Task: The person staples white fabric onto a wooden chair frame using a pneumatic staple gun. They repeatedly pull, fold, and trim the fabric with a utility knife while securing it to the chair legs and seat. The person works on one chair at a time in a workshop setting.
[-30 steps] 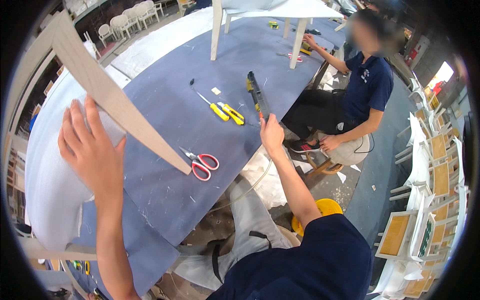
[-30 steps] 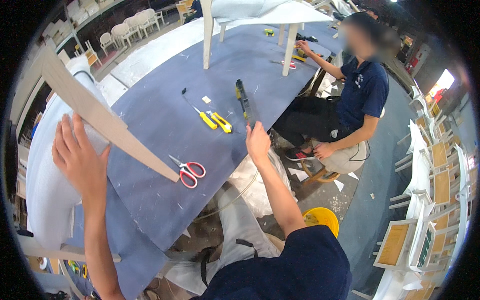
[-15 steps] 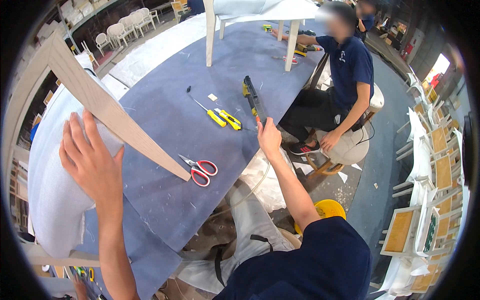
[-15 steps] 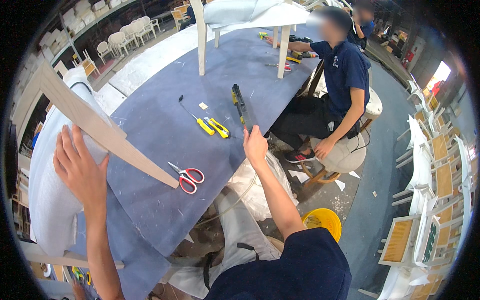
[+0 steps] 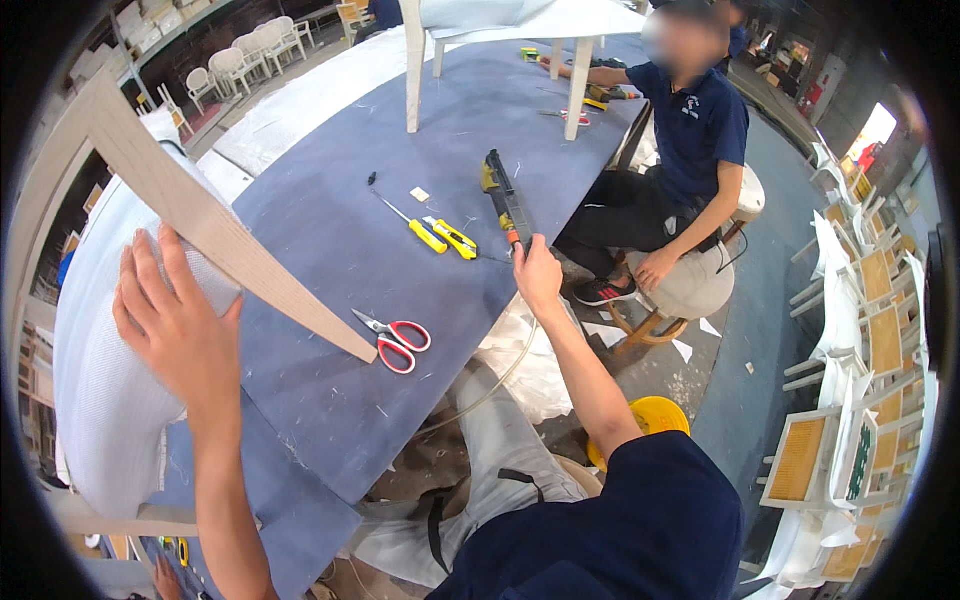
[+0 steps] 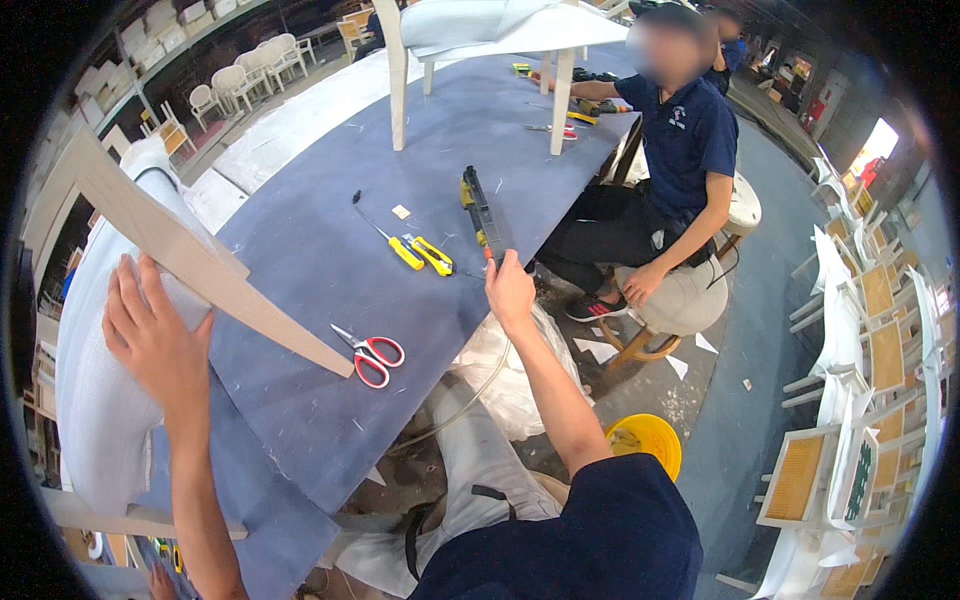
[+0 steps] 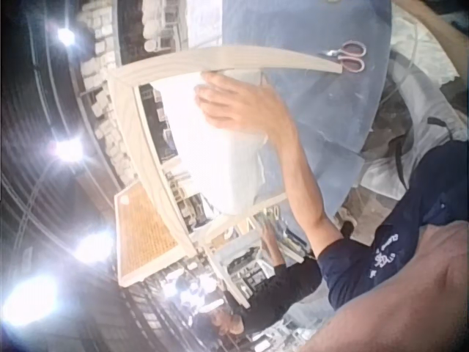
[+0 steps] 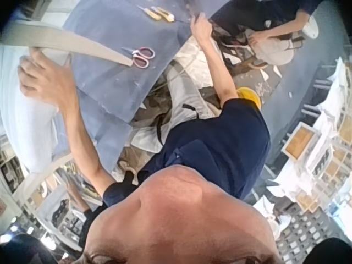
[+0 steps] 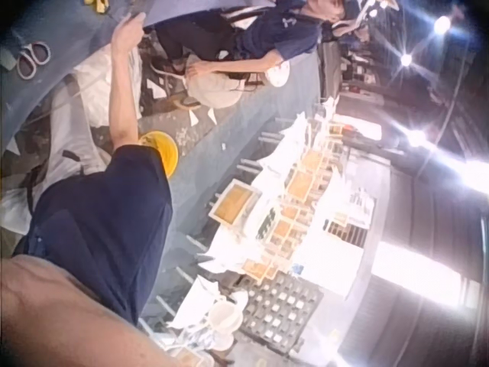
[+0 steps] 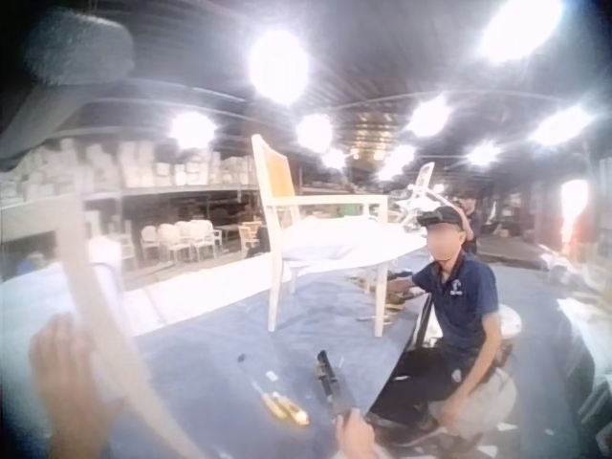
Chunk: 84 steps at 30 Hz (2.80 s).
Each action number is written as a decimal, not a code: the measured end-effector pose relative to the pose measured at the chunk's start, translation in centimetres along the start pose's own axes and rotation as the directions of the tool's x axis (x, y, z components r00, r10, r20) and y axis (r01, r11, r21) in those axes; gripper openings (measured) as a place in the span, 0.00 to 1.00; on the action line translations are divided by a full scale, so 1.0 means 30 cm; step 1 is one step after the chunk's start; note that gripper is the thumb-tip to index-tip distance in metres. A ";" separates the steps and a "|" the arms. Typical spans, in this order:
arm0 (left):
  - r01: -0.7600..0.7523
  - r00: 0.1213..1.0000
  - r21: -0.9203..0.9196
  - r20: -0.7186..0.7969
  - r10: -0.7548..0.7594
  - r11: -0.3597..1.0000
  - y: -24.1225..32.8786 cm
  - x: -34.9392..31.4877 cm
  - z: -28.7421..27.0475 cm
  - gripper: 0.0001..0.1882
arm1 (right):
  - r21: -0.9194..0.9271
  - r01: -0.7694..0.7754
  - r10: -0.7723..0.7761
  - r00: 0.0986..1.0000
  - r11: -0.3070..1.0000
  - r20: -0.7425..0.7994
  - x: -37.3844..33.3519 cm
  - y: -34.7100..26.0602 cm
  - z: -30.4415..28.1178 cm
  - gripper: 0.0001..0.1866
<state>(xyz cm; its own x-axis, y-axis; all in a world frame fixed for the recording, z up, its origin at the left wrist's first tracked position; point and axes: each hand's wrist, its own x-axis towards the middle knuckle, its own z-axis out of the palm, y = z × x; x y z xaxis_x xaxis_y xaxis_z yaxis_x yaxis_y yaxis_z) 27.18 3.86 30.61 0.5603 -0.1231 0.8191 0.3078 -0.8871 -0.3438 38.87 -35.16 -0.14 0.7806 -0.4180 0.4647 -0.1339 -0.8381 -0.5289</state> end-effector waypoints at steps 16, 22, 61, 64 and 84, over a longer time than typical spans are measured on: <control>-0.015 1.000 0.002 -0.003 0.015 1.000 -0.005 0.001 0.002 0.58 | 0.041 -0.010 0.009 1.000 0.999 0.020 0.000 0.001 0.003 0.18; -0.020 0.999 0.017 -0.037 0.021 1.000 -0.003 0.003 0.004 0.59 | 0.035 -0.002 0.002 1.000 0.999 -0.003 0.003 0.021 0.019 0.19; -0.048 0.999 0.057 -0.020 0.049 0.997 -0.017 -0.002 -0.001 0.60 | 0.034 -0.012 0.012 1.000 0.999 0.008 0.007 0.019 0.013 0.21; -0.036 0.999 0.040 0.000 0.036 0.999 -0.017 -0.002 -0.006 0.59 | 0.086 0.008 -0.005 0.999 0.996 -0.036 0.001 0.050 0.029 0.22; -0.079 0.992 -0.016 -0.103 0.077 0.997 -0.032 -0.005 0.001 0.57 | 0.220 0.223 -0.288 0.898 0.950 0.333 -0.394 -0.164 -0.186 0.20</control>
<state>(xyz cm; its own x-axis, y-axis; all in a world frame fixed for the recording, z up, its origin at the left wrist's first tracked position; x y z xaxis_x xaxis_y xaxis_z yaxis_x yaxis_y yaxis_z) 26.82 4.74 30.81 0.5004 -0.2358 0.8331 0.2503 -0.8817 -0.4000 26.89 -28.07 0.94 0.9427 -0.0171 0.3331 0.1813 -0.8120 -0.5547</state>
